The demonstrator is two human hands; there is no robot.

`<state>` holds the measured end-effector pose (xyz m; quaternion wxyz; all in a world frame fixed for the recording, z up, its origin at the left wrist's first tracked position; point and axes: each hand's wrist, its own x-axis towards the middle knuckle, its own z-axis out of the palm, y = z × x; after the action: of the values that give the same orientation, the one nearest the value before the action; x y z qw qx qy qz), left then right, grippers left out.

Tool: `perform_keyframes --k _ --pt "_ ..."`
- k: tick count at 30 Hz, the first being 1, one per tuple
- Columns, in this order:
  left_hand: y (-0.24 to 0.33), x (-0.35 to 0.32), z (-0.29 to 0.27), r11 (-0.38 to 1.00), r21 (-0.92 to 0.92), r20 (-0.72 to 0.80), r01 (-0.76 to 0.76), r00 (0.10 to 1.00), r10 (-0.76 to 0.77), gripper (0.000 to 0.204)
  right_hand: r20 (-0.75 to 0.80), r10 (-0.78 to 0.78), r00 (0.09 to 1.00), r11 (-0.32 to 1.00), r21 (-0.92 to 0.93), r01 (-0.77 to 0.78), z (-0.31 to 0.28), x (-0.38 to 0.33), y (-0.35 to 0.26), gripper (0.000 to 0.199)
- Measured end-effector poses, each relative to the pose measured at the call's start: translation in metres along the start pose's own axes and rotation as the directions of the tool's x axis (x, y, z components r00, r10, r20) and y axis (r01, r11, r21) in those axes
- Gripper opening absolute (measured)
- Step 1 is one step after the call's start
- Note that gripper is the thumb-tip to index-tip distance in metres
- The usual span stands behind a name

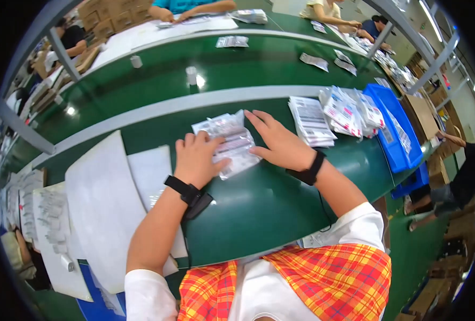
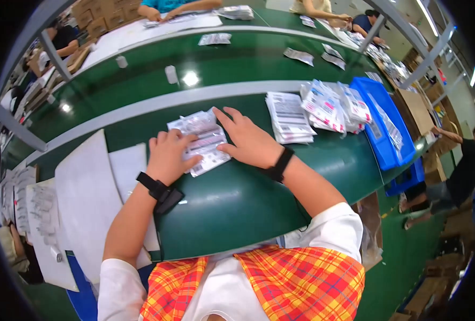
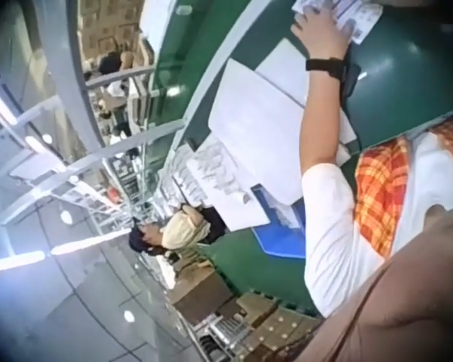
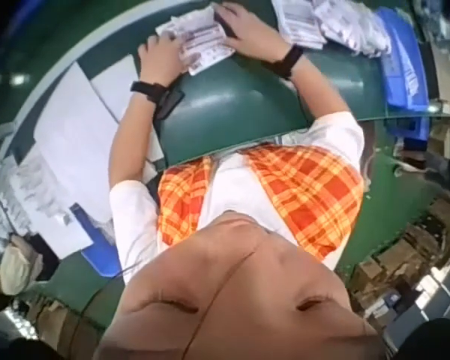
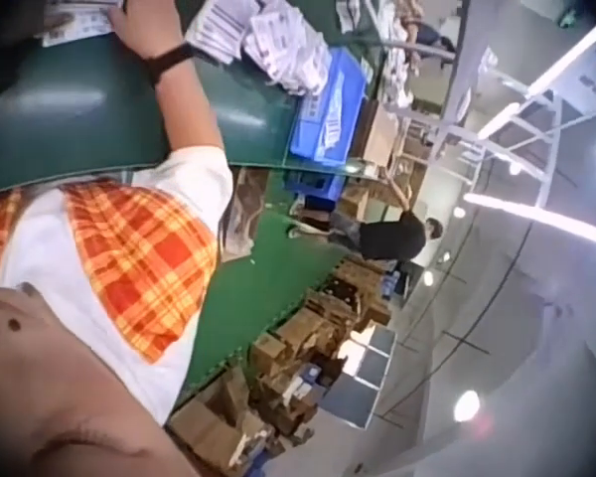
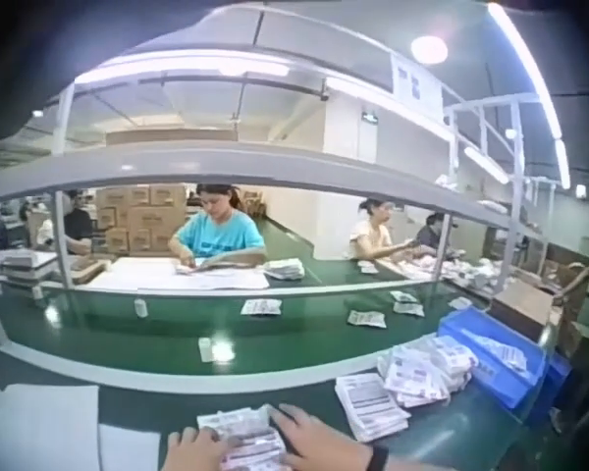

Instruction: The person picks up a power adapter and a plastic bag, slides the adapter into the bag, and presses it flat. They then place the bagged adapter onto a stack of other bags.

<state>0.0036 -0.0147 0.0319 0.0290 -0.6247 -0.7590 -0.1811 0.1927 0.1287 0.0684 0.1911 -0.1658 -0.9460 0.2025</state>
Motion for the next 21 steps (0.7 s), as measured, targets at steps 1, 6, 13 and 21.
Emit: perform_keyframes --k 1,6,13,21 --pt "-0.001 0.000 0.002 1.000 0.021 -0.018 0.011 1.000 -0.010 0.046 -0.011 -0.027 1.000 1.000 0.004 0.027 0.009 0.014 0.010 0.066" --pt "-0.011 -0.001 0.015 0.997 -0.015 -0.069 -0.080 0.995 0.078 0.051 0.355 -0.031 0.934 0.995 -0.080 0.064 0.014 0.061 0.043 0.073" --pt "-0.010 0.000 0.014 0.991 -0.131 -0.043 0.002 0.999 -0.008 0.046 0.463 -0.016 0.886 0.983 -0.156 0.100 0.014 0.090 0.028 0.074" --pt "-0.024 0.011 0.024 0.983 -0.174 -0.044 -0.057 0.998 0.050 0.036 -0.128 0.064 0.990 0.980 -0.178 -0.086 -0.017 0.121 0.093 0.043"
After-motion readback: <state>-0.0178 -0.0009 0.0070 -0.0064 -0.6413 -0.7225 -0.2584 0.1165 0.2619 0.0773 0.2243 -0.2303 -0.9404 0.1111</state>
